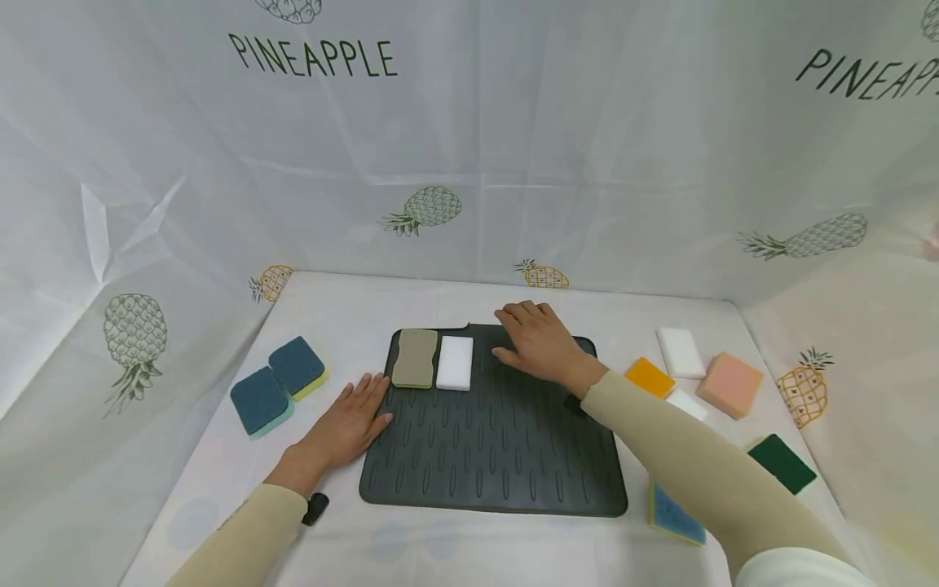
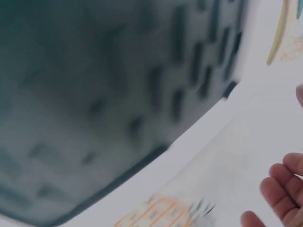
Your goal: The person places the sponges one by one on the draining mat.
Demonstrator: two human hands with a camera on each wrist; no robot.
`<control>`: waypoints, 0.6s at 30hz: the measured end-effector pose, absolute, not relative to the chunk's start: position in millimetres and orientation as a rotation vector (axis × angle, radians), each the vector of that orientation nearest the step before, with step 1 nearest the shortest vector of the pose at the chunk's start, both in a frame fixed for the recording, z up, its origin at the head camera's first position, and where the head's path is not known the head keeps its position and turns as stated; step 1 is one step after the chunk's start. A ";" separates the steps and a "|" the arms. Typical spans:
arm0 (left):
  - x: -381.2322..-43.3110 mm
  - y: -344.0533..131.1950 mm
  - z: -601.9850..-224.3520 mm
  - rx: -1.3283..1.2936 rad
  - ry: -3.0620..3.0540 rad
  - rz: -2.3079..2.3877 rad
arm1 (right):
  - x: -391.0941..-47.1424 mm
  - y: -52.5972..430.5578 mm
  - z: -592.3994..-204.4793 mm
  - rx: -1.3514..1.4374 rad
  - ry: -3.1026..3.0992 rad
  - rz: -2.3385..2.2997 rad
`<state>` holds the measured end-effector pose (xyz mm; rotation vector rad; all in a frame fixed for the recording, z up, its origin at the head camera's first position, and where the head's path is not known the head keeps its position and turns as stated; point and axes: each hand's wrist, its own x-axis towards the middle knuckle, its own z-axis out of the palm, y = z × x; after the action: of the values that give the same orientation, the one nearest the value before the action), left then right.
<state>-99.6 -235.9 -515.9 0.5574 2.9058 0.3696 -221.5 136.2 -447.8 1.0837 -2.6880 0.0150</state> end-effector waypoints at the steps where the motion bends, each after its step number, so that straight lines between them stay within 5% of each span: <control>1: -99.2 -235.5 -515.3 0.558 2.907 0.370 | -221.8 146.4 -447.3 1.083 -2.658 0.007; 18: -98.9 -232.8 -515.9 0.567 2.920 0.360 | -217.2 350.8 -434.4 1.006 -2.654 -0.289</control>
<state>-98.9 -232.8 -515.9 0.5669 2.9200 0.3600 -217.2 350.8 -434.4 1.0056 -2.6535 -0.2893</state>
